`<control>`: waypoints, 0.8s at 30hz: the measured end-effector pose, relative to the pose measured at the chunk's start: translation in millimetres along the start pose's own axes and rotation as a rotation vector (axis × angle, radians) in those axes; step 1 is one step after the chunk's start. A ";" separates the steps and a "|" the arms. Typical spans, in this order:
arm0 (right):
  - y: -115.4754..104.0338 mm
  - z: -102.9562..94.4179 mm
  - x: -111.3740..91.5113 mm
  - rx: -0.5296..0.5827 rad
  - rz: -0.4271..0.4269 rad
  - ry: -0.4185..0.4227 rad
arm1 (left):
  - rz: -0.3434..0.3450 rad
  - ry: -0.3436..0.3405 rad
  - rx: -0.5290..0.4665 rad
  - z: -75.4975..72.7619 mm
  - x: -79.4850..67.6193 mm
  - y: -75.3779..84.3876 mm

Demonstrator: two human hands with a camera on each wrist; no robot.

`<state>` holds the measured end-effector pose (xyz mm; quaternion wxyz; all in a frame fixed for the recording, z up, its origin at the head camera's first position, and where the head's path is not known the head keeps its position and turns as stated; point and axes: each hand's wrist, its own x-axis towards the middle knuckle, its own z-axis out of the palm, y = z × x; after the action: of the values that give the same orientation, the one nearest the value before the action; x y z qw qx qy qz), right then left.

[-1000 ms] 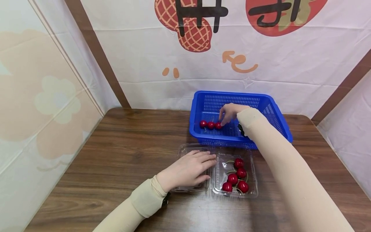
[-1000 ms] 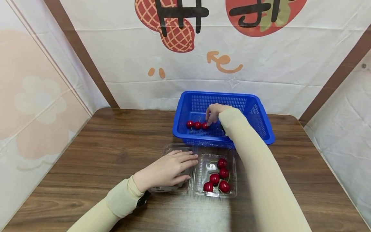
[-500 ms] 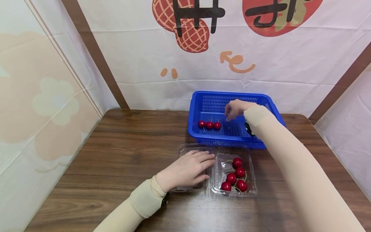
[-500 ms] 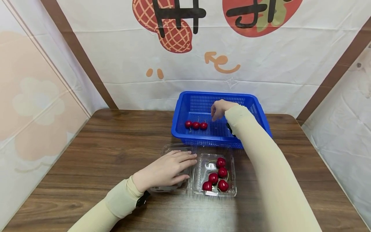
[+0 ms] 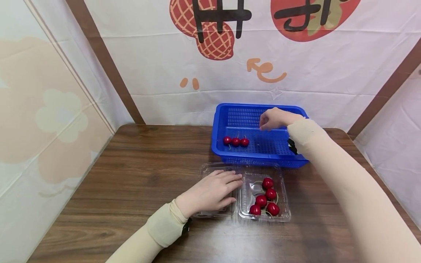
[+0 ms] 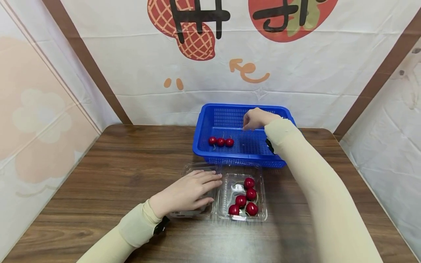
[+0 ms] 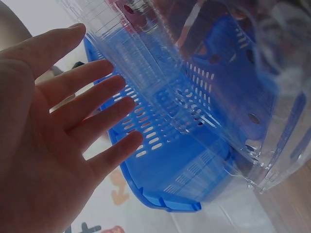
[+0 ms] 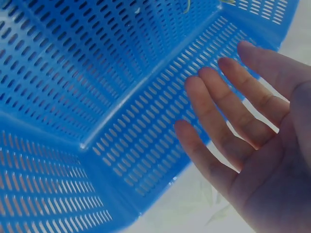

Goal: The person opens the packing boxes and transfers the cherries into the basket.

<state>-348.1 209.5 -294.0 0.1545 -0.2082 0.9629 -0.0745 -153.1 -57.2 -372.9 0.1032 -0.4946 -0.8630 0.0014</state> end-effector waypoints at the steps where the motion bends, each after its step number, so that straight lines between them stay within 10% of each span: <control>1: 0.2 -1.0 -1.7 -0.009 -0.011 0.015 | -0.001 0.001 -0.001 0.0 -0.3 -0.1; 24: -5.9 -3.9 -63.0 -0.034 -0.194 0.214 | -0.002 0.012 -0.011 2.4 -0.9 -1.2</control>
<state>-292.6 231.2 -272.3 0.0394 -0.2936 0.9504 -0.0947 -154.2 -58.4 -375.3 0.1057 -0.4943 -0.8628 -0.0065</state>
